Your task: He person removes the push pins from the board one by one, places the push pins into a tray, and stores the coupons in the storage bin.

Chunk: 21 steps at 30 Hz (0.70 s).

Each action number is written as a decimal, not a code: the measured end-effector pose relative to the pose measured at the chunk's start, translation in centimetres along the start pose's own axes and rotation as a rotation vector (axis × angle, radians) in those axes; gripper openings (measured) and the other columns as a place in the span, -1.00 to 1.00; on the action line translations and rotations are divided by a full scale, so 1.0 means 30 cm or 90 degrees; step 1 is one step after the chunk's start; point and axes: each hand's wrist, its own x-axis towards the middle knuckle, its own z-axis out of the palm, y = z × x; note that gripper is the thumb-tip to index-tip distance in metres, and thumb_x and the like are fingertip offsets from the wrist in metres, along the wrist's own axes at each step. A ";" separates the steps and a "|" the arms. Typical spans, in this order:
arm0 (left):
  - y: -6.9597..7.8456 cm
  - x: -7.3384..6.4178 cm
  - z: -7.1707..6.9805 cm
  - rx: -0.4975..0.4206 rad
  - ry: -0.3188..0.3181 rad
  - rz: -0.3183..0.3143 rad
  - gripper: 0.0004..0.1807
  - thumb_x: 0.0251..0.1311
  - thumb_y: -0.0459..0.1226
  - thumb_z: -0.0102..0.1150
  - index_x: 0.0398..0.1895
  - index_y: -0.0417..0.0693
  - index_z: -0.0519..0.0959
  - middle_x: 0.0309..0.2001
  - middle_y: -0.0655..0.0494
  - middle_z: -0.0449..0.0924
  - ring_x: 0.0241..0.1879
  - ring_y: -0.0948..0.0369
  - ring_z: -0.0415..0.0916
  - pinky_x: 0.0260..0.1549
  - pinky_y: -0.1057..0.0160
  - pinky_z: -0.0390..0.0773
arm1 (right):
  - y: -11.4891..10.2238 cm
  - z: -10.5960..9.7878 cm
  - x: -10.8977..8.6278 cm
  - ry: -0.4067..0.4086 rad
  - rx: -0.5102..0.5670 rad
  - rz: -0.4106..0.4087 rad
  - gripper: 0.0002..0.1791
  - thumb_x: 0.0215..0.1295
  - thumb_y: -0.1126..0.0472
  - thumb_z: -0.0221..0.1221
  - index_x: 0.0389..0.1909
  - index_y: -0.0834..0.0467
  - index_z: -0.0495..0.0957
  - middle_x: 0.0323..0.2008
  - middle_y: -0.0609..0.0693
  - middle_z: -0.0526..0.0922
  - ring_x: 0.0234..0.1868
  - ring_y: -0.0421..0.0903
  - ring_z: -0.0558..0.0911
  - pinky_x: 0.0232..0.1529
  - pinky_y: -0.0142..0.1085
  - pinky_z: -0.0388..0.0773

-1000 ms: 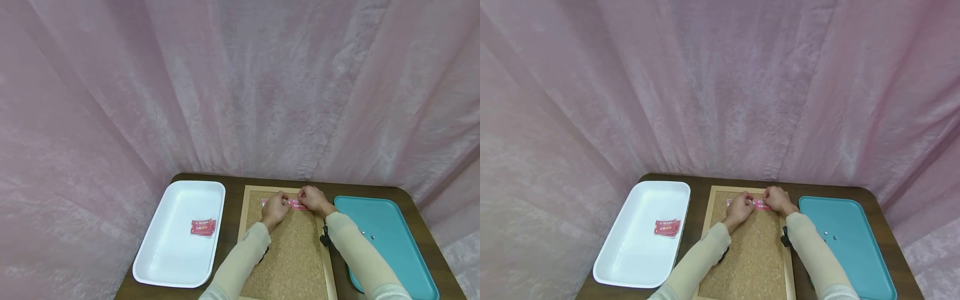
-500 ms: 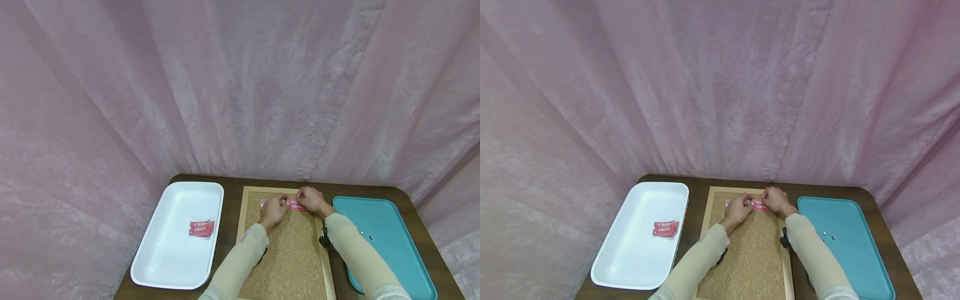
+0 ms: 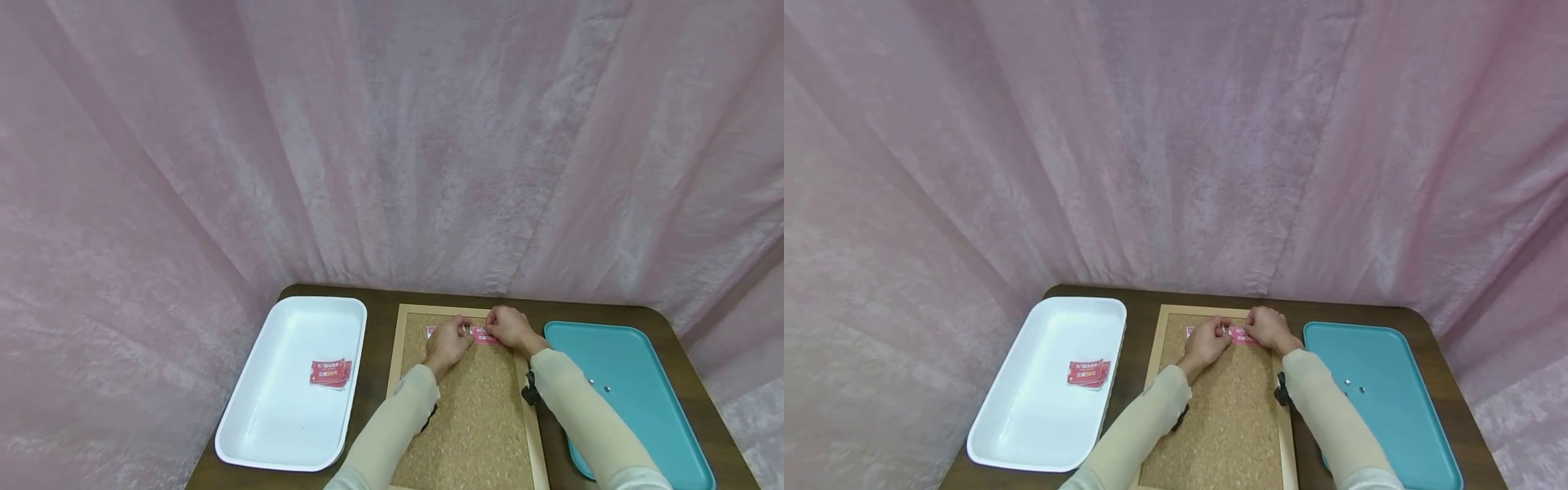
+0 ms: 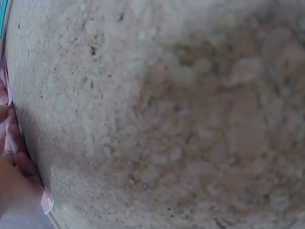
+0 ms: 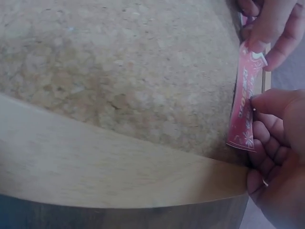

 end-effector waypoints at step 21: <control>0.006 -0.004 -0.004 -0.003 -0.001 -0.002 -0.68 0.28 -0.18 0.41 0.10 0.22 0.73 -0.47 0.44 0.52 -0.52 0.44 0.38 -0.50 0.33 0.33 | 0.003 0.009 0.007 -0.008 -0.012 -0.001 -0.88 0.38 0.21 0.28 -0.36 0.14 0.63 -0.37 -0.01 0.65 -0.37 -0.08 0.56 -0.25 -0.14 0.52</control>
